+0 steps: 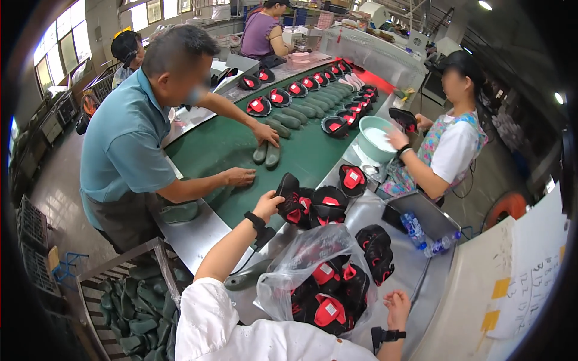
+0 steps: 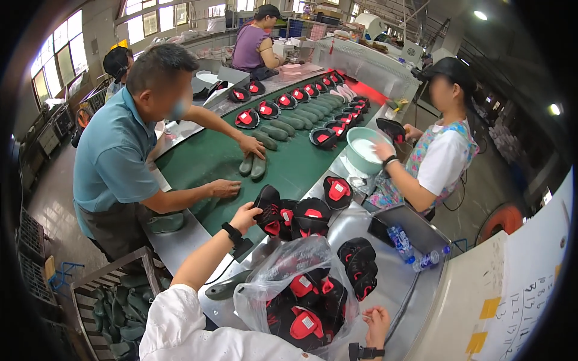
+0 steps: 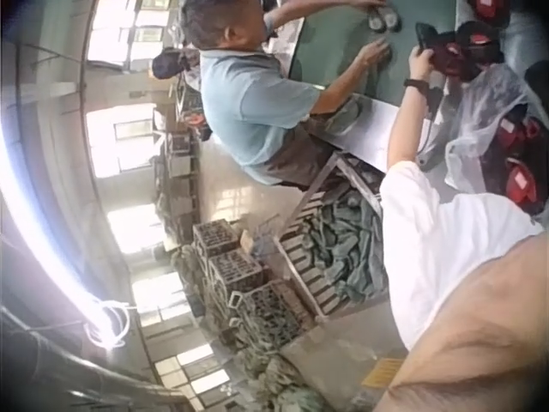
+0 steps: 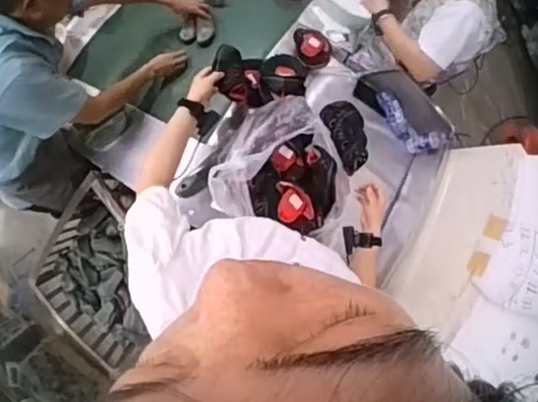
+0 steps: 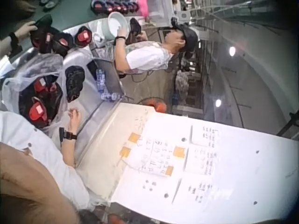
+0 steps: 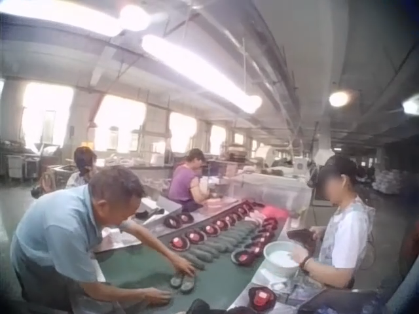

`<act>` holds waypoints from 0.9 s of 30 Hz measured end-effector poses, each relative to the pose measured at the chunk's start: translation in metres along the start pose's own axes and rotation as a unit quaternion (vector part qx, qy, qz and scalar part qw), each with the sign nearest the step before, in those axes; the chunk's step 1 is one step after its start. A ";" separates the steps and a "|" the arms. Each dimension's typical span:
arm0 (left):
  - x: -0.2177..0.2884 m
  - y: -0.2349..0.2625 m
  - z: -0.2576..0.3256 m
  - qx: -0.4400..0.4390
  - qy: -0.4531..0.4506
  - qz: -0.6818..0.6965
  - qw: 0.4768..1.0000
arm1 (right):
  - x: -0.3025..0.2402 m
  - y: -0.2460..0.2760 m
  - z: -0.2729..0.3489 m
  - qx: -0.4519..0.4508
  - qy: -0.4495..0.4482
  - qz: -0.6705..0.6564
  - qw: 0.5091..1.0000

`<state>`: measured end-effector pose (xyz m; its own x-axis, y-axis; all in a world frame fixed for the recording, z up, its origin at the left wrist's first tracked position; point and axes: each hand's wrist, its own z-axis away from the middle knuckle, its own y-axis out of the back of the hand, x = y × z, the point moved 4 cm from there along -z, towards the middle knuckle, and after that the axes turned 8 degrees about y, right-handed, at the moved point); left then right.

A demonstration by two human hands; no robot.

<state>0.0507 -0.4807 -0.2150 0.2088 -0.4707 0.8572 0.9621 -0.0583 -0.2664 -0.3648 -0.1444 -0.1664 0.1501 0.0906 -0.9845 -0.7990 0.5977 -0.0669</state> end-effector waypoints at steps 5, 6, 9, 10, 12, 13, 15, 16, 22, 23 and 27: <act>0.019 0.029 -0.009 0.034 0.009 0.114 0.993 | -0.003 0.018 -0.009 0.027 0.004 0.026 0.999; 0.023 0.035 -0.013 0.035 0.008 0.117 0.993 | -0.005 0.022 -0.012 0.039 0.008 0.041 0.998; 0.030 0.059 -0.028 0.070 0.055 0.121 0.989 | -0.009 0.027 -0.020 0.045 -0.001 0.062 0.997; 0.036 0.065 -0.034 0.093 0.057 0.091 0.990 | -0.011 0.025 -0.020 0.044 -0.001 0.063 0.997; 0.046 0.077 -0.043 0.136 0.048 0.075 0.987 | -0.014 0.020 -0.022 0.040 0.010 0.068 0.997; 0.051 0.075 -0.044 0.157 0.041 0.105 0.981 | -0.014 0.020 -0.022 0.043 0.010 0.069 0.997; 0.060 0.071 -0.043 0.158 0.025 0.160 0.974 | -0.014 0.020 -0.022 0.043 0.010 0.069 0.997; 0.059 0.071 -0.043 0.156 0.027 0.158 0.975 | -0.013 0.020 -0.021 0.045 0.009 0.069 0.997; 0.035 0.047 -0.023 0.087 0.083 0.051 0.991 | -0.009 0.018 -0.018 0.046 0.001 0.076 0.996; 0.031 0.045 -0.022 0.087 0.084 0.051 0.991 | -0.008 0.017 -0.020 0.043 -0.002 0.077 0.996; 0.029 0.028 -0.013 -0.015 0.071 0.019 0.997 | -0.010 0.010 -0.023 0.039 -0.011 0.085 0.996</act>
<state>0.0811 -0.5079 -0.2030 0.2156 -0.5927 0.7760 0.9481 -0.0631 -0.3117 -0.3875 -0.1571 -0.1609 0.0304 0.2134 -0.9765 -0.7663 0.6322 0.1144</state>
